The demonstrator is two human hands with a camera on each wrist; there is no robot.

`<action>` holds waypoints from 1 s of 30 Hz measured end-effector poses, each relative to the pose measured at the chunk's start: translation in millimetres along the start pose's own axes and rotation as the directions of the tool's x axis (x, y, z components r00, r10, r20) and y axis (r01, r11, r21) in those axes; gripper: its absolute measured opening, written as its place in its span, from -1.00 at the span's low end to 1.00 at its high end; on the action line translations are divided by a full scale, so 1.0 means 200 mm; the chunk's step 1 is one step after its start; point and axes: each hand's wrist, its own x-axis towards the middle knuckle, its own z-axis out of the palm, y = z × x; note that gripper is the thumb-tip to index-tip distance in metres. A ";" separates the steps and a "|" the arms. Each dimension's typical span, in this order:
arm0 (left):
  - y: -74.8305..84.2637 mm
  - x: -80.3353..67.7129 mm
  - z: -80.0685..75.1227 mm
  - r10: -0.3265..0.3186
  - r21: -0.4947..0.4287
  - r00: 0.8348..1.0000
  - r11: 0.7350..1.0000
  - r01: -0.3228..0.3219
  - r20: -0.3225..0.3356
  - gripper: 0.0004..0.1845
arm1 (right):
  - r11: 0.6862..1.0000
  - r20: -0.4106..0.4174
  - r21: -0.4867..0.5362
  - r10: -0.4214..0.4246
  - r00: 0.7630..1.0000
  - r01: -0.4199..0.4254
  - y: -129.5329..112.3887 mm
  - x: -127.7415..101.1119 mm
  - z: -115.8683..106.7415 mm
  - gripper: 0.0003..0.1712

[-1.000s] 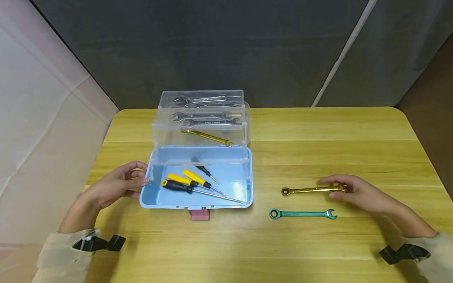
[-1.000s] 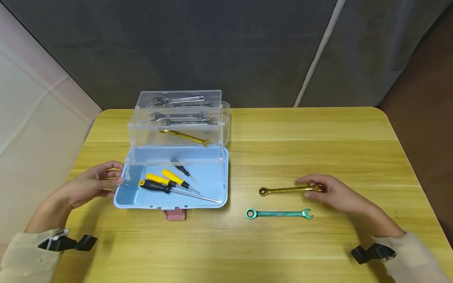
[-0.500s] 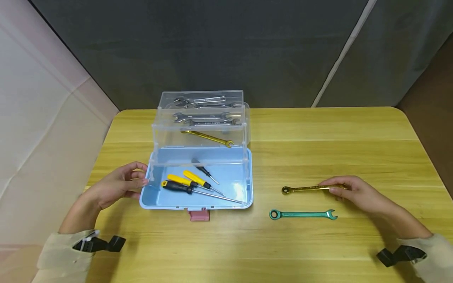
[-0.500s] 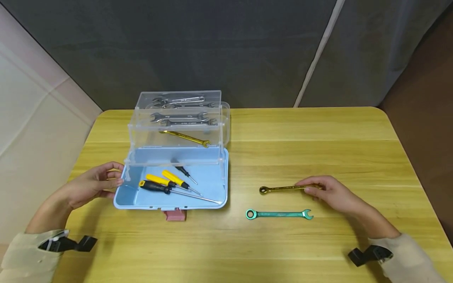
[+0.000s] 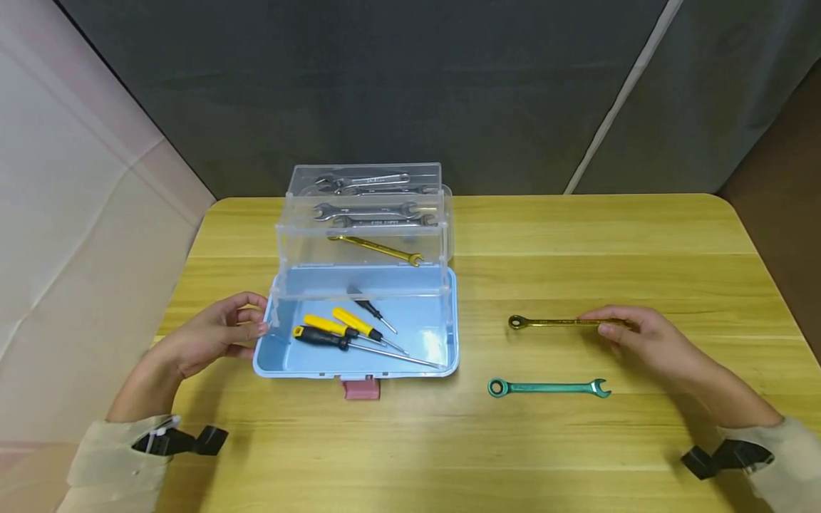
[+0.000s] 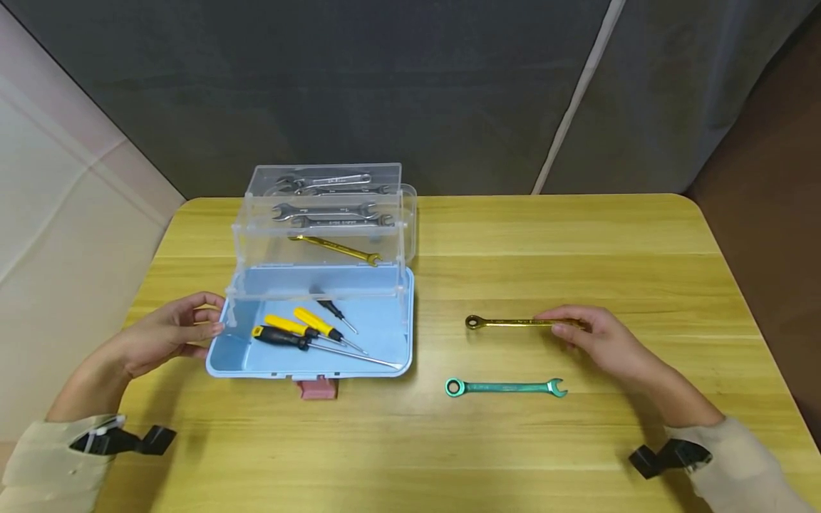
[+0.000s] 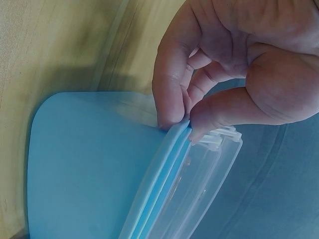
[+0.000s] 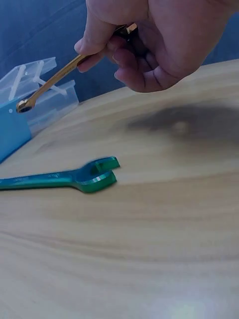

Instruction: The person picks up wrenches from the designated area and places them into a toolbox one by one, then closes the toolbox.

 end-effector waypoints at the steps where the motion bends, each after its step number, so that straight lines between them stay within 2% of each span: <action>1: 0.00 0.00 0.00 -0.001 0.002 1.000 1.000 0.001 -0.001 -0.80 | 1.000 -0.004 -0.011 -0.005 1.000 0.005 -0.01 0.00 0.00 -0.68; 11: 0.01 0.00 0.01 -0.008 0.005 1.000 1.000 0.008 -0.015 -0.80 | 0.995 -0.022 0.010 -0.096 0.995 0.096 -0.10 0.07 -0.02 -0.68; 24: 0.00 0.00 0.00 0.002 -0.006 1.000 1.000 -0.002 -0.002 -0.79 | 0.995 -0.070 -0.017 -0.095 0.993 0.094 -0.25 0.19 0.02 -0.66; 30: 0.00 0.00 0.00 0.002 -0.005 1.000 1.000 -0.002 -0.003 -0.79 | 0.997 -0.092 0.006 -0.078 0.993 0.078 -0.33 0.25 0.05 -0.65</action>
